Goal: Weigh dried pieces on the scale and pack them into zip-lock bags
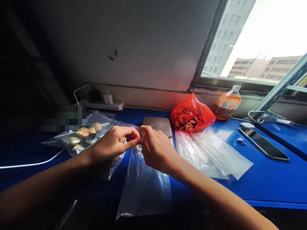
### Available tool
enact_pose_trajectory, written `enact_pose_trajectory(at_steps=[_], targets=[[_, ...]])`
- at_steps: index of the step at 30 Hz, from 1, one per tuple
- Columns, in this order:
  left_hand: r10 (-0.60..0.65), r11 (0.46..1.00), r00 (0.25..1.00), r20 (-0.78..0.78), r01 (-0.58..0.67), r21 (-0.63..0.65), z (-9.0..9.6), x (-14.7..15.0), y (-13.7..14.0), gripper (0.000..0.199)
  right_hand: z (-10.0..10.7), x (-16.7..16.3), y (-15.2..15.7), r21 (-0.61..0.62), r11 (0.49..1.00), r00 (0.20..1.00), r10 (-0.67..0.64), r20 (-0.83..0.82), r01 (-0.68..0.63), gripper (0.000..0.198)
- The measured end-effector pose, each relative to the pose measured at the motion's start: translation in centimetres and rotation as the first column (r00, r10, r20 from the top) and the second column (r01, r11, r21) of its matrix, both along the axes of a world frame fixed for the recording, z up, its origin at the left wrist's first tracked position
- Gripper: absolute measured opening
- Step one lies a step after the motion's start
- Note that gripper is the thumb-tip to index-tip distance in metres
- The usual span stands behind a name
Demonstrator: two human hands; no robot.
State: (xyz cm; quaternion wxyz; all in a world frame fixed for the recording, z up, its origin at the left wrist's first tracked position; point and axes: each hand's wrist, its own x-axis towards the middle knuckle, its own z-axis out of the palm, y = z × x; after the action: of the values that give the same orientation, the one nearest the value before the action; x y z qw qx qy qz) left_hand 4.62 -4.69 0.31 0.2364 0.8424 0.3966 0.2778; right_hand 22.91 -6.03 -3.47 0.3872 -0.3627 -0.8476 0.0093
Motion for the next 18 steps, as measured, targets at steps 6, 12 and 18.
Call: enact_pose_trajectory(at_steps=[6,12,18], targets=[[0.047,0.984,0.977,-0.209,-0.01,0.176,-0.7,-0.1,0.2,0.021,-0.2,0.1,0.6,0.002,0.999,0.995,0.037,0.097,-0.037,0.032],[0.124,0.968,0.956,-0.265,-0.058,0.244,0.0,-0.2,-0.2,0.018,0.6,0.4,1.1,0.033,0.999,0.979,0.001,0.203,-0.008,0.026],[0.253,0.95,0.948,-0.193,-0.206,0.233,1.5,-1.1,-0.2,0.02,1.1,2.3,2.6,0.131,0.981,0.968,-0.168,0.187,0.145,0.018]])
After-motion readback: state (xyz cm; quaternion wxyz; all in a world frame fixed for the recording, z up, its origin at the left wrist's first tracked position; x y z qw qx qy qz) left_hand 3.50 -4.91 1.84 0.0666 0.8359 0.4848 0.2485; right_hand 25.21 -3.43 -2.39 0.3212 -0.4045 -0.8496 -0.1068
